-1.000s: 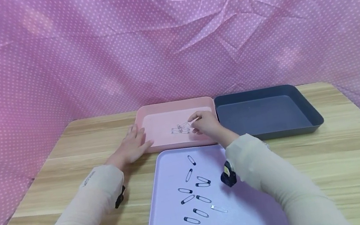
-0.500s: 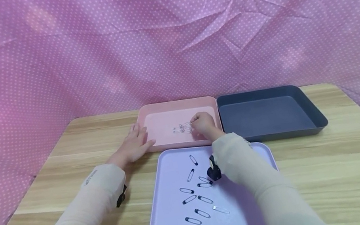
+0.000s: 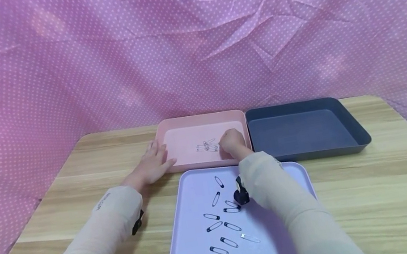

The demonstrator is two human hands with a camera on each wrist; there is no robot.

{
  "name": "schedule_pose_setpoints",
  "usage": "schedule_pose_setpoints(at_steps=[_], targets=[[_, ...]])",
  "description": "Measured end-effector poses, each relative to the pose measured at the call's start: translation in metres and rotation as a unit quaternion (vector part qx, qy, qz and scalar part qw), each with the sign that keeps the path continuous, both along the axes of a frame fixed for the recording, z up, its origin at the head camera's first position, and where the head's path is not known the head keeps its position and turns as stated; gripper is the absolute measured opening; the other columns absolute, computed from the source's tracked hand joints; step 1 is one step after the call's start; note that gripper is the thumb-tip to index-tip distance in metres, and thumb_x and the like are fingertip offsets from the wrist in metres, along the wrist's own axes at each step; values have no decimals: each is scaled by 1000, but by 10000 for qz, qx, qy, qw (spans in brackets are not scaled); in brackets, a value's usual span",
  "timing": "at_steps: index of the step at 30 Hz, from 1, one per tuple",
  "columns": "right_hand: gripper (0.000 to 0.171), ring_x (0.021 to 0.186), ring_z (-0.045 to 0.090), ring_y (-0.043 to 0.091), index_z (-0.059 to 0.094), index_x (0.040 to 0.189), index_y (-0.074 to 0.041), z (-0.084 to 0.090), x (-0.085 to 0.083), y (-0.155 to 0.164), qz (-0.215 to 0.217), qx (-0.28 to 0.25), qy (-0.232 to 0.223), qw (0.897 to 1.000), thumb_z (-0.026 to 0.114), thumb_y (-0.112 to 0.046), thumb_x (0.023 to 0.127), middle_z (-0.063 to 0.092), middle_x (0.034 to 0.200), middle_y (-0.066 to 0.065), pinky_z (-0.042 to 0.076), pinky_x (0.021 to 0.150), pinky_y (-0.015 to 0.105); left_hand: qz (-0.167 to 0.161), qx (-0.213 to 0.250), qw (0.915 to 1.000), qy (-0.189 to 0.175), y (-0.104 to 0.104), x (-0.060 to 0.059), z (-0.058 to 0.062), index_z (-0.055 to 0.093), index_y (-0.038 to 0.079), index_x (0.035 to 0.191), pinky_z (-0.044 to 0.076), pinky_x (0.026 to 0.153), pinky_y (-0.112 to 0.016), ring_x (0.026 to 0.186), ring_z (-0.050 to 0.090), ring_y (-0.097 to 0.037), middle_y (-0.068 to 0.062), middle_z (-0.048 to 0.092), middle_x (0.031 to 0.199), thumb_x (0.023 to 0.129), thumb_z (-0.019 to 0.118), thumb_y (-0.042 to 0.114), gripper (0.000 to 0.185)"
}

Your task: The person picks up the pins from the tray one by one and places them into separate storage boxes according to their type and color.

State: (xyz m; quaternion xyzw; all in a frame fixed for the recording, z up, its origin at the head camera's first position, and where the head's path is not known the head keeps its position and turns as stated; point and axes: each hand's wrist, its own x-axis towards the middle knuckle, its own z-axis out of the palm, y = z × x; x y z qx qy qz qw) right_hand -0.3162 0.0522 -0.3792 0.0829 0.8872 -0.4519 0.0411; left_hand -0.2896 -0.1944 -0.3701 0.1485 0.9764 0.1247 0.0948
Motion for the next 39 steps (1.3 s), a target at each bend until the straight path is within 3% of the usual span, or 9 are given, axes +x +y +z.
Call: schedule_pose_setpoints(at_steps=[12, 14, 18, 23, 33, 39], targets=[[10, 48, 49, 12, 53, 86, 5, 12, 5, 9, 245, -1106, -498, 9923, 48, 5, 77, 51, 69, 9, 42, 44, 23, -15, 25, 10000, 59, 0, -1, -2, 12, 0, 137, 4, 102, -44, 127, -9, -31, -18, -10, 141, 88, 31, 50, 72], [10, 54, 49, 13, 53, 86, 4, 18, 10, 11, 360, -1074, -483, 9924, 49, 2, 77, 51, 74, 9, 44, 49, 23, 7, 18, 10000, 40, 0, -1, -2, 12, 1, 137, 3, 102, -43, 128, -10, -30, -17, -11, 141, 88, 31, 51, 72], [11, 68, 50, 16, 55, 86, 2, 28, 23, 18, 695, -435, -256, 9963, 52, -5, 79, 54, 85, 10, 44, 59, 26, 7, -13, 10000, -35, 0, -2, -3, 11, 2, 138, 3, 102, -43, 127, -11, -29, -16, -12, 141, 87, 30, 51, 73], [18, 83, 53, 23, 58, 94, 1, 37, 38, 28, 827, -87, -162, 9964, 54, -11, 81, 55, 98, 12, 46, 70, 32, -28, 58, 10000, 0, 0, -1, -2, 13, 1, 137, 4, 102, -45, 127, -10, -30, -18, -9, 141, 88, 31, 50, 72], [20, 79, 54, 21, 59, 95, -1, 48, 71, 38, 1035, -46, -188, 9944, 58, -15, 82, 57, 93, 11, 47, 71, 34, -58, 64, 10000, 49, -3, -3, -2, 15, 1, 137, 5, 102, -44, 127, -9, -30, -18, -7, 141, 88, 31, 50, 72], [17, 79, 52, 20, 60, 93, 1, 51, 95, 42, 1388, -194, -128, 9901, 58, -11, 81, 57, 89, 10, 46, 70, 31, -89, 53, 9999, 88, -3, -6, -4, 15, 1, 137, 4, 102, -45, 127, -10, -30, -18, -8, 141, 87, 31, 52, 74]])
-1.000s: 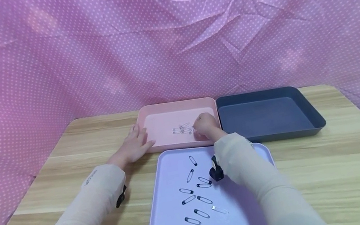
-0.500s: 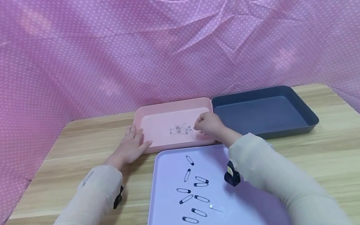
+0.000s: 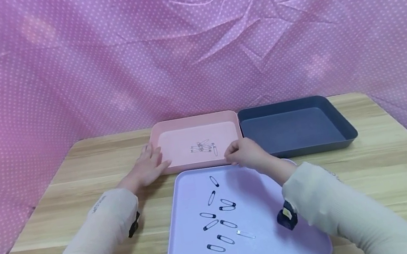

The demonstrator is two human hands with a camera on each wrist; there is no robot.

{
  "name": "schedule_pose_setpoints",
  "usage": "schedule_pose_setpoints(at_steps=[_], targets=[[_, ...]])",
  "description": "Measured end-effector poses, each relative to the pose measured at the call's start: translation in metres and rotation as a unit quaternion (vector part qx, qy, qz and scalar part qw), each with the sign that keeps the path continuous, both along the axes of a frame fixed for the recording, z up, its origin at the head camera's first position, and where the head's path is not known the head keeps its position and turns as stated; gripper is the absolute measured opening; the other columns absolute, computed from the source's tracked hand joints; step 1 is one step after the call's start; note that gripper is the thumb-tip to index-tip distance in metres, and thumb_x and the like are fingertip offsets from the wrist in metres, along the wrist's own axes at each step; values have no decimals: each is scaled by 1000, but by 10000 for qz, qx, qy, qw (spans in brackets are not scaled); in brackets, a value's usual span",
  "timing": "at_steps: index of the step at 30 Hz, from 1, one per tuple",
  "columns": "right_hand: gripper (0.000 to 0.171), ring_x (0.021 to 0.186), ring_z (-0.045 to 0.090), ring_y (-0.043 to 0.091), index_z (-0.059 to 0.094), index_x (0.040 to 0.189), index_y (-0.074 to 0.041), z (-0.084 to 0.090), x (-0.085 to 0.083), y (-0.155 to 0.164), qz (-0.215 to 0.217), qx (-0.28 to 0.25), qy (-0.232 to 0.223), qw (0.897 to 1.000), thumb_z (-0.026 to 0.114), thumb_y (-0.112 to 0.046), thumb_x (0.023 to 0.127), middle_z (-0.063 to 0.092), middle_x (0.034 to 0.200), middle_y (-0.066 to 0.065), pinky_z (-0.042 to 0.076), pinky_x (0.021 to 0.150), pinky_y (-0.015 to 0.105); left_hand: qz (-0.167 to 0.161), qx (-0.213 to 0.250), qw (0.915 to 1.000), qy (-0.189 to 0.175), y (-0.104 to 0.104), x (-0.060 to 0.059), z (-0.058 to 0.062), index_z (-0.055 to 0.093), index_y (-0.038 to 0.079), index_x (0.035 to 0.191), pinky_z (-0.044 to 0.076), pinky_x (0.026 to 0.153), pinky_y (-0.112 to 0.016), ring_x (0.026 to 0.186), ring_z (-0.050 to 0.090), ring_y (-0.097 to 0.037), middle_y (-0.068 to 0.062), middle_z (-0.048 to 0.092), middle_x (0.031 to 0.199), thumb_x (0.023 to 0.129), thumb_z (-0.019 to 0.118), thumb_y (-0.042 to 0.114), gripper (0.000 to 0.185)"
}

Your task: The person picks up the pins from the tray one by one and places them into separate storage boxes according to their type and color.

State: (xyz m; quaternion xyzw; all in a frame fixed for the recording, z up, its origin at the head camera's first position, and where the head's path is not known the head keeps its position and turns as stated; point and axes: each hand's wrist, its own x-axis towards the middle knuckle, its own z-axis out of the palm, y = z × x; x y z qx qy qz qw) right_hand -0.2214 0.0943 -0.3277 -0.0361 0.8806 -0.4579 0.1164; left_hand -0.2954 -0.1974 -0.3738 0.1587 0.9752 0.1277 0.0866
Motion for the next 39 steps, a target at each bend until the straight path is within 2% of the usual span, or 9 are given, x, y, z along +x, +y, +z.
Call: schedule_pose_setpoints(at_steps=[5, 14, 23, 29, 34, 39], targets=[[15, 74, 53, 19, 59, 90, 2, -2, 17, 0, 265, -52, 34, 9996, 59, -9, 79, 57, 80, 8, 47, 67, 31, -153, 42, 9998, 106, -2, -5, -3, 15, -1, 136, 3, 102, -44, 127, -9, -32, -21, -7, 140, 88, 31, 50, 72], [17, 68, 51, 16, 60, 91, 1, -10, 43, -3, 585, -99, -165, 9981, 60, -7, 77, 58, 76, 4, 45, 62, 29, -218, 16, 9997, 116, -5, -12, -3, 15, -1, 136, 4, 102, -45, 127, -9, -32, -21, -7, 141, 88, 31, 50, 73], [15, 70, 52, 13, 62, 87, 0, -19, 63, 1, 1337, 83, 107, 9909, 60, -5, 73, 60, 76, 1, 44, 66, 28, -328, -20, 9993, 184, -7, -16, -2, 16, -2, 136, 5, 102, -45, 127, -7, -33, -22, -5, 140, 87, 29, 52, 74], [15, 66, 53, 11, 62, 84, -2, -26, 74, 0, 1913, 83, -92, 9815, 65, -9, 71, 60, 71, -2, 44, 61, 23, -356, 24, 9992, 179, -8, -17, -3, 16, -3, 136, 3, 102, -45, 127, -8, -33, -22, -6, 140, 87, 29, 52, 74], [16, 67, 53, 11, 62, 83, -2, -31, 81, -2, 2003, -51, -243, 9794, 67, -7, 69, 58, 72, -2, 45, 61, 21, -341, -5, 9993, 147, -8, -18, -4, 15, -1, 136, 4, 102, -45, 127, -9, -32, -21, -7, 141, 87, 28, 54, 75], [15, 64, 51, 8, 62, 81, -3, -37, 86, -2, 2026, 94, -122, 9791, 67, -5, 67, 56, 68, -4, 44, 58, 20, -350, 14, 9993, 152, -9, -18, -4, 15, -1, 136, 4, 102, -45, 127, -7, -33, -21, -6, 141, 87, 28, 54, 76]])
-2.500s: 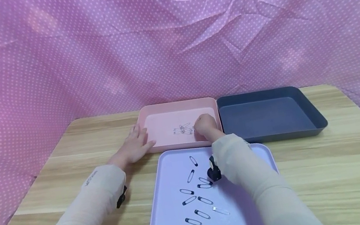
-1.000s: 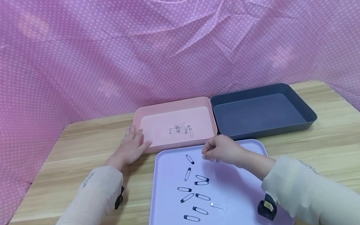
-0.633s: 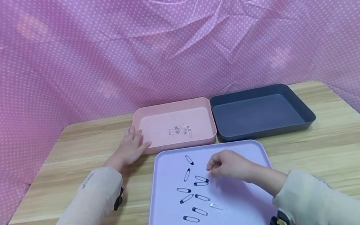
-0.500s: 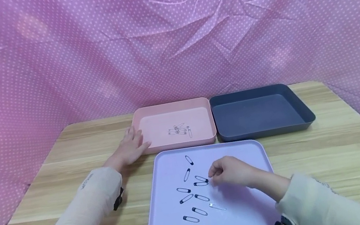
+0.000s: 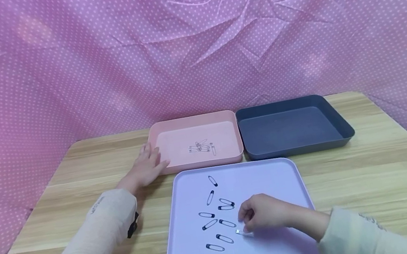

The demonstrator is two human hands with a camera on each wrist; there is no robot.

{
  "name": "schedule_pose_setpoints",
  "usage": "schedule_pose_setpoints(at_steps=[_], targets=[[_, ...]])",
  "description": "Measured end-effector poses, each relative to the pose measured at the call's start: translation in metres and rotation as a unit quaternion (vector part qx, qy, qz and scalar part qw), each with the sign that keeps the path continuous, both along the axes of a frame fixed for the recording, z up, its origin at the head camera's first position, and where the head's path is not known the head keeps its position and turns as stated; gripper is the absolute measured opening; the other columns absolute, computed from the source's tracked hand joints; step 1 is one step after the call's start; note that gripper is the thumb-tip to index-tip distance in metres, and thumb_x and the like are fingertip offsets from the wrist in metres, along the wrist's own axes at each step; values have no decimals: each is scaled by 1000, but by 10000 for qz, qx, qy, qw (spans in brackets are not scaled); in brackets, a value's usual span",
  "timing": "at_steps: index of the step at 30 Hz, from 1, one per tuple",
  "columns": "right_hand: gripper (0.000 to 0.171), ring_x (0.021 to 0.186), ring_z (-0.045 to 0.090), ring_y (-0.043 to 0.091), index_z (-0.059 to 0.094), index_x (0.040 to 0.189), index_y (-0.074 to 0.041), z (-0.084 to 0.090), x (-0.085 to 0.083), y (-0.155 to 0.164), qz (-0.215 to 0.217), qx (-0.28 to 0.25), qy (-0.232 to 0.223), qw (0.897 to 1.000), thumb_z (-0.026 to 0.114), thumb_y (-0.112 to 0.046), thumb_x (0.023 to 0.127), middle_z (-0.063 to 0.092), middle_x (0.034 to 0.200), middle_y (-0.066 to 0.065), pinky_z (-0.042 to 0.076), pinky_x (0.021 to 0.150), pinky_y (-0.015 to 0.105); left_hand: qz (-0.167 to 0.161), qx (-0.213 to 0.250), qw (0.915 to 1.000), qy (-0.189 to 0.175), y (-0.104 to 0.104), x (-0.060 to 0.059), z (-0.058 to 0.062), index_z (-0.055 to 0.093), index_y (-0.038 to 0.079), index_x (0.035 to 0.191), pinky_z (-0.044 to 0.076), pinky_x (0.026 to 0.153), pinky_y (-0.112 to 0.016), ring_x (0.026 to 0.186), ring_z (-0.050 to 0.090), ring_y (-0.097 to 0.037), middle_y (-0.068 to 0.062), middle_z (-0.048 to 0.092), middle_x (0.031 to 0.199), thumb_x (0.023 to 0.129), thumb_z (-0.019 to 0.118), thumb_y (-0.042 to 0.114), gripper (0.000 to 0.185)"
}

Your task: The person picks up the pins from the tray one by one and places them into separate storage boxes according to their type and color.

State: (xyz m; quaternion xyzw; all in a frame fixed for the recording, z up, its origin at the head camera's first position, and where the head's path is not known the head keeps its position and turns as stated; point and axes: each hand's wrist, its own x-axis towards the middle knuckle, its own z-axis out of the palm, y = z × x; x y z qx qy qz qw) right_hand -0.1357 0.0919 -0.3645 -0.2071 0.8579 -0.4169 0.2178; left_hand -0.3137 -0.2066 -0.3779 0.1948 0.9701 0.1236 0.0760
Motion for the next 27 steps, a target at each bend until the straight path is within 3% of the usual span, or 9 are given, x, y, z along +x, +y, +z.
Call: schedule_pose_setpoints(at_steps=[8, 14, 27], targets=[[17, 60, 46, 5, 58, 72, -7, -8, 7, -3, 102, 177, 375, 9991, 71, -5, 62, 50, 64, -6, 42, 55, 20, 34, -45, 10000, -25, 0, 0, 2, 15, -1, 136, 4, 102, -45, 127, -9, -32, -21, -7, 141, 88, 28, 52, 73], [17, 56, 45, 3, 54, 65, -12, -13, 7, -3, 190, 265, 797, 9963, 66, -2, 61, 48, 59, -10, 41, 52, 20, 89, -10, 9999, -52, 1, 2, 3, 16, -1, 136, 5, 102, -45, 127, -9, -32, -21, -6, 141, 88, 29, 51, 72], [17, 53, 41, 0, 54, 58, -15, -12, 8, -6, 137, 627, 913, 9938, 63, -2, 64, 46, 53, -13, 37, 50, 19, 76, -43, 10000, 3, 2, 1, 2, 16, -1, 136, 5, 102, -46, 127, -8, -33, -21, -7, 141, 88, 29, 52, 73]])
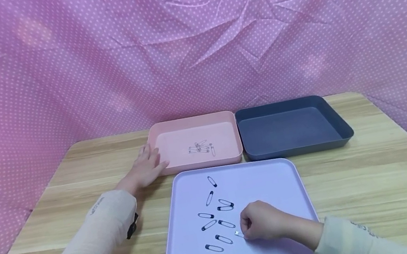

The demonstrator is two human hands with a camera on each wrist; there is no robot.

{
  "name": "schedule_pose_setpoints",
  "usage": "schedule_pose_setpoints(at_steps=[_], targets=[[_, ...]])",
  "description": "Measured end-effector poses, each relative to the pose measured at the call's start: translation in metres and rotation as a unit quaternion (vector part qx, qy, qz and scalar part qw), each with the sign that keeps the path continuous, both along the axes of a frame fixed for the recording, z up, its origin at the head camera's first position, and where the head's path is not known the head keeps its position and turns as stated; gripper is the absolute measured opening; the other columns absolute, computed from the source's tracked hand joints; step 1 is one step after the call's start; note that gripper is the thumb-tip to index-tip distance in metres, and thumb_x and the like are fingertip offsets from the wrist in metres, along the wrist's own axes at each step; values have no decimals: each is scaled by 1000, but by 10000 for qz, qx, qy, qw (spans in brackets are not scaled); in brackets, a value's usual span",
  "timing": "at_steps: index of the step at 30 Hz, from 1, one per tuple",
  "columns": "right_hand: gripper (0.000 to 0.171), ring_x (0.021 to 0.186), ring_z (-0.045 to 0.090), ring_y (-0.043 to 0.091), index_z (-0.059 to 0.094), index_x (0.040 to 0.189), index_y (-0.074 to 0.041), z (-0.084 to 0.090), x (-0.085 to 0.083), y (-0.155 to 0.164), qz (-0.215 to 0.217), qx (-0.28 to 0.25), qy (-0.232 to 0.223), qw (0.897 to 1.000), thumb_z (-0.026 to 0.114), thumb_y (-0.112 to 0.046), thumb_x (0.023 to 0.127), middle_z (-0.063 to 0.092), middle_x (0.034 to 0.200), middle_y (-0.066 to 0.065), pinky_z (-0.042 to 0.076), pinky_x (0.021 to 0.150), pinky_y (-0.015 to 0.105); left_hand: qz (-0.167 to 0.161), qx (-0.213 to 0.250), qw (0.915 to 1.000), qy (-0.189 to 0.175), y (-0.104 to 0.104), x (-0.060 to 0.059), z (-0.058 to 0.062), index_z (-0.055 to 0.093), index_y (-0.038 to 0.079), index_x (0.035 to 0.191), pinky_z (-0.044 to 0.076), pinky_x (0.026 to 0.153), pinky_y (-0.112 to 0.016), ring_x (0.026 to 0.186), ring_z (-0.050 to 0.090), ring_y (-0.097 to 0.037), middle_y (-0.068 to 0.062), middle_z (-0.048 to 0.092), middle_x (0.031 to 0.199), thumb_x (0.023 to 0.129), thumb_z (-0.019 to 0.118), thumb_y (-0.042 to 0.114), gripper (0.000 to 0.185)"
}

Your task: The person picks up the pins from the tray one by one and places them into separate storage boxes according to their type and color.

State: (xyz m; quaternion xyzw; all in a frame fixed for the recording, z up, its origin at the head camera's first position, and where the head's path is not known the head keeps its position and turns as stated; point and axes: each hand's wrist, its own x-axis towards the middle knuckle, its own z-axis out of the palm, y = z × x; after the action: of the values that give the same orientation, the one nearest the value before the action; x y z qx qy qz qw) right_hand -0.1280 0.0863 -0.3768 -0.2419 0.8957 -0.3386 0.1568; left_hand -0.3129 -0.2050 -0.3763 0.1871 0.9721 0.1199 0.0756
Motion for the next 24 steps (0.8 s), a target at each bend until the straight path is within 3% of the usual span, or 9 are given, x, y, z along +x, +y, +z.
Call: schedule_pose_setpoints(at_steps=[11, 24], targets=[[15, 52, 43, 2, 55, 59, -16, 1, -3, 2, -37, 163, -24, 9999, 59, -5, 68, 48, 54, -12, 39, 50, 20, 39, 10, 10000, -64, 1, -1, 1, 15, -1, 136, 5, 102, -46, 127, -11, -31, -20, -8, 141, 88, 29, 50, 72], [11, 53, 42, 6, 56, 62, -11, 7, -9, 4, -329, -232, -375, 9985, 59, -4, 69, 46, 54, -8, 35, 49, 20, 18, -21, 9999, -148, 1, 1, 4, 13, -1, 137, 4, 102, -45, 127, -11, -31, -20, -9, 140, 88, 29, 51, 72]])
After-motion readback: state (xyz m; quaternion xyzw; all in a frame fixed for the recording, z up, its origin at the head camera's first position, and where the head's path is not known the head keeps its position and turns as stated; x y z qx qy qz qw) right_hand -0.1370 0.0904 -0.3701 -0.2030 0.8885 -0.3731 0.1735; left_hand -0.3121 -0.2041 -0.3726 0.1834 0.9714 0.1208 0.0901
